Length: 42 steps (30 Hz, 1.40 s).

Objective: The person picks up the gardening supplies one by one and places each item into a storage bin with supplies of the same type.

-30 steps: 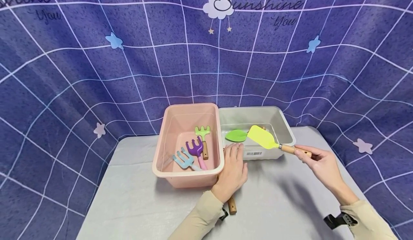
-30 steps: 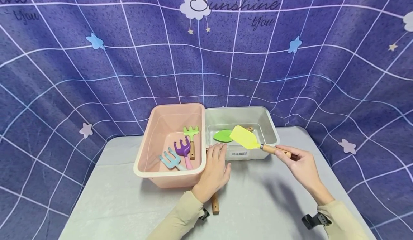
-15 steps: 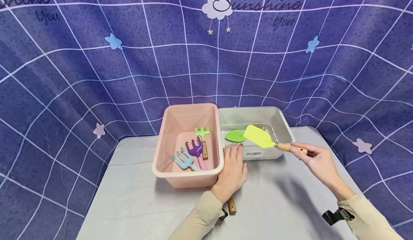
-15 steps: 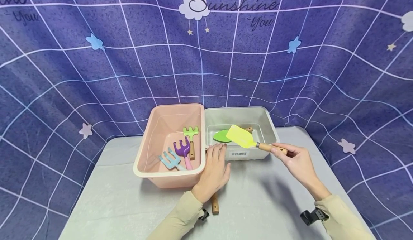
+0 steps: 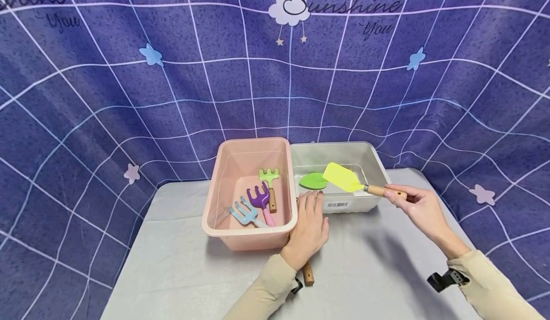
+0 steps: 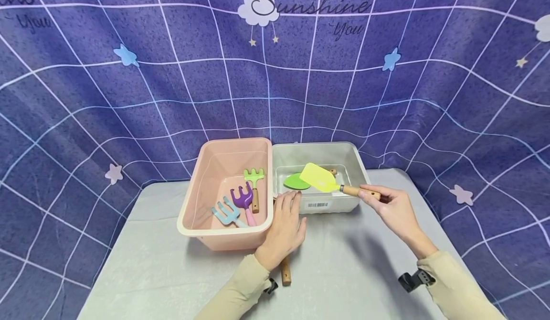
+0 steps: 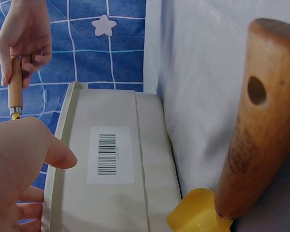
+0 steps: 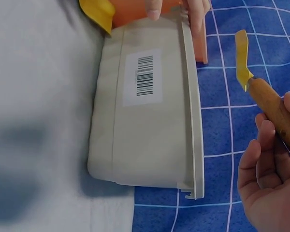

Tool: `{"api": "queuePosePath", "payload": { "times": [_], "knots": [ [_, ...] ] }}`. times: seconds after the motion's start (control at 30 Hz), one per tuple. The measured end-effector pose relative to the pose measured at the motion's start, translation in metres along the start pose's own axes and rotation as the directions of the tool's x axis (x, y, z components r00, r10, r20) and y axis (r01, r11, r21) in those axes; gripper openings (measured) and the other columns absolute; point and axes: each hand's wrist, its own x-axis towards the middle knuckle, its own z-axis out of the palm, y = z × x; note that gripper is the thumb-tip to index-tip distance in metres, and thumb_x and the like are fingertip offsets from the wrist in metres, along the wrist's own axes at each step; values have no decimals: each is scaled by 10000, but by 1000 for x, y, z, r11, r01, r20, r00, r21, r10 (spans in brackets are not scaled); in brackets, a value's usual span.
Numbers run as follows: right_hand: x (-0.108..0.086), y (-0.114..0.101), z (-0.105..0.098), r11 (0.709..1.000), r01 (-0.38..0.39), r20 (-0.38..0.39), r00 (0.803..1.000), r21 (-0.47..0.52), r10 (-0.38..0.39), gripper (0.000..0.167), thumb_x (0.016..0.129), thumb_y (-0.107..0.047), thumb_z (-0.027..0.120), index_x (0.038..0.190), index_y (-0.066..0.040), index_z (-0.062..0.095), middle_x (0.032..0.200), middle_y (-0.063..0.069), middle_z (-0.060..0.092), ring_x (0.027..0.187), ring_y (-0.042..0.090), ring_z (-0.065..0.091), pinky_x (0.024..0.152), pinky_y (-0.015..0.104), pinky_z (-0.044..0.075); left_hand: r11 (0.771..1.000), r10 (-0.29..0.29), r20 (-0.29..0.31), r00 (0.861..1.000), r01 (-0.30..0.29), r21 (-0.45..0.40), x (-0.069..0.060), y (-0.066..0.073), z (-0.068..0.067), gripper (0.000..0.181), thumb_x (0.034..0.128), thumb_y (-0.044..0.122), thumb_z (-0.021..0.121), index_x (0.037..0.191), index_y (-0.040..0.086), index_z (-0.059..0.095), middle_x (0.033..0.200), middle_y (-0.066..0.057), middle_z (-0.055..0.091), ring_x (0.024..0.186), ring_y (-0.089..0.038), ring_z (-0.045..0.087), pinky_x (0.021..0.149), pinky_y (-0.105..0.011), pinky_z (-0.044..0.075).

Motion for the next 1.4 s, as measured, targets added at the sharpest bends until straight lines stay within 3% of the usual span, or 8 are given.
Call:
{"api": "queuePosePath", "payload": {
  "times": [0.9, 1.17, 1.4],
  "knots": [
    [27, -2, -5, 1000, -5, 36, 999, -28, 6, 329, 983, -204, 772, 1233, 8, 763, 753, -232, 658, 709, -20, 585, 589, 201, 462, 1000, -2, -7, 1000, 2, 0, 0, 0, 1, 707, 900, 359, 748, 1487, 36, 520, 1394, -88, 579, 1335, -265, 513, 1231, -430, 384],
    [35, -7, -3, 998, 56, 52, 997, -30, -54, 314, 973, -168, 782, 1222, 23, 771, 923, -286, 698, 746, -45, 628, 624, 148, 511, 1000, -2, -13, 1000, 3, 26, 0, 0, 1, 720, 893, 381, 754, 1485, 45, 520, 1391, -81, 580, 1328, -263, 516, 1220, -425, 383],
    [39, -14, -2, 995, 32, 61, 998, -97, -26, 333, 970, -245, 792, 1227, -34, 790, 897, -253, 667, 756, -33, 571, 605, 183, 469, 999, 4, -20, 1000, -4, 33, 0, -1, 3, 711, 893, 379, 747, 1482, 48, 528, 1387, -79, 580, 1323, -259, 522, 1220, -423, 388]
  ]
}}
